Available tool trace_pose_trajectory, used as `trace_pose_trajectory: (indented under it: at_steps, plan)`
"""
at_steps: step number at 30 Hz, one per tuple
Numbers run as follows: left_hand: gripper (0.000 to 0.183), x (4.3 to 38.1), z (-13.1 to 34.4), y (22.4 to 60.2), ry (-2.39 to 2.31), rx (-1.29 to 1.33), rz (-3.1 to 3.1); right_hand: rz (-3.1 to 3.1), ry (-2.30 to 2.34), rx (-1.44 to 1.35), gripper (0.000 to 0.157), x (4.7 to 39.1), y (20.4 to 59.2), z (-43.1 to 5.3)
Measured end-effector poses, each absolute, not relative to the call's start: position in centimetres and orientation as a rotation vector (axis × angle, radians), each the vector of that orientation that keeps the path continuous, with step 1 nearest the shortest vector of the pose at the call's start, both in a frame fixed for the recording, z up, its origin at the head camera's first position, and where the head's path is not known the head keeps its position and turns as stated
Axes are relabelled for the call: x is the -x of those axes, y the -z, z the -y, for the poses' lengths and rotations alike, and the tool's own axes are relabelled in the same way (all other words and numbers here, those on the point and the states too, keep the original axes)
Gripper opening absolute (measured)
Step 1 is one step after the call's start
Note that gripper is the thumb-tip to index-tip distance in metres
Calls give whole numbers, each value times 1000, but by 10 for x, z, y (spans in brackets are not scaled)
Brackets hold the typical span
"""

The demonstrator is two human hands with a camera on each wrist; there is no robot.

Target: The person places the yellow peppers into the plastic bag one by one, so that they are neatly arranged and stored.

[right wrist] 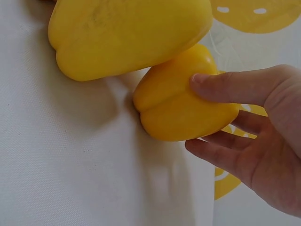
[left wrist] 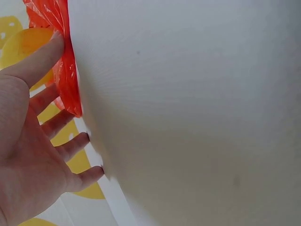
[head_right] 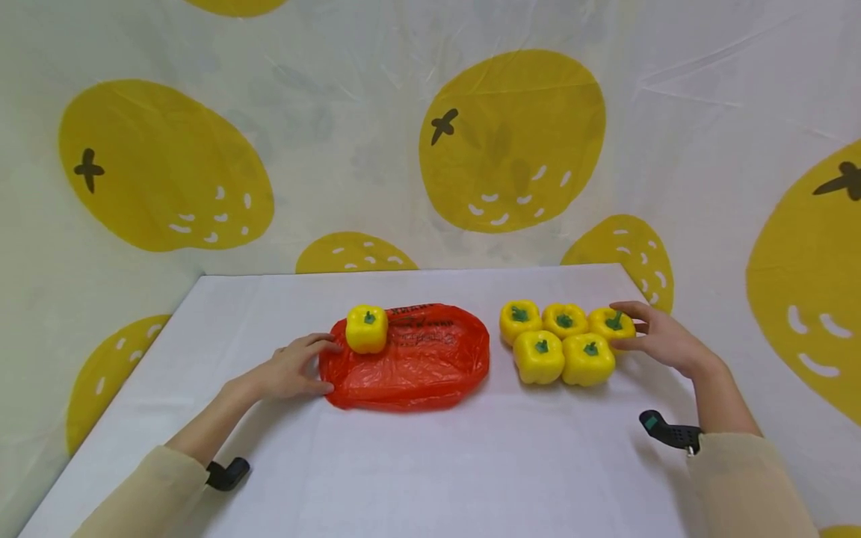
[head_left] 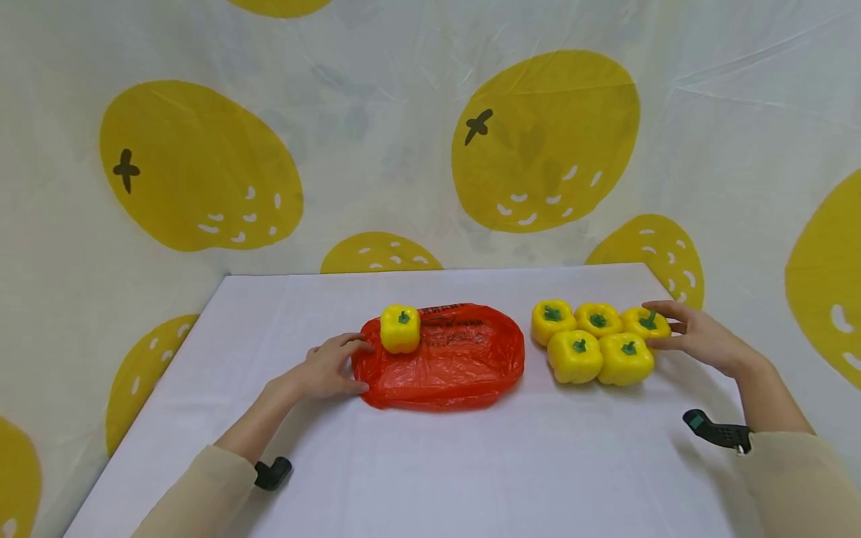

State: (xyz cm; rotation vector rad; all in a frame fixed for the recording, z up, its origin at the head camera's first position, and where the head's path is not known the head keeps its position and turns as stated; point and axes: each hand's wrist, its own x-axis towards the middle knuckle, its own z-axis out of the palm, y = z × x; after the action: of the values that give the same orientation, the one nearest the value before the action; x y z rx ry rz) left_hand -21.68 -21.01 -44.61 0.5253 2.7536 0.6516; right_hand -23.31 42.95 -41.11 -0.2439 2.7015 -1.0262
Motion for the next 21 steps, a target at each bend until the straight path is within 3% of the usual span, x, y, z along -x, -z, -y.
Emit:
trace_pose_trajectory:
  at_steps: [21]
  plan:
    - [66,217,212,448,-645,-589,-2771,-2747,1007,119,87,228,408,-437]
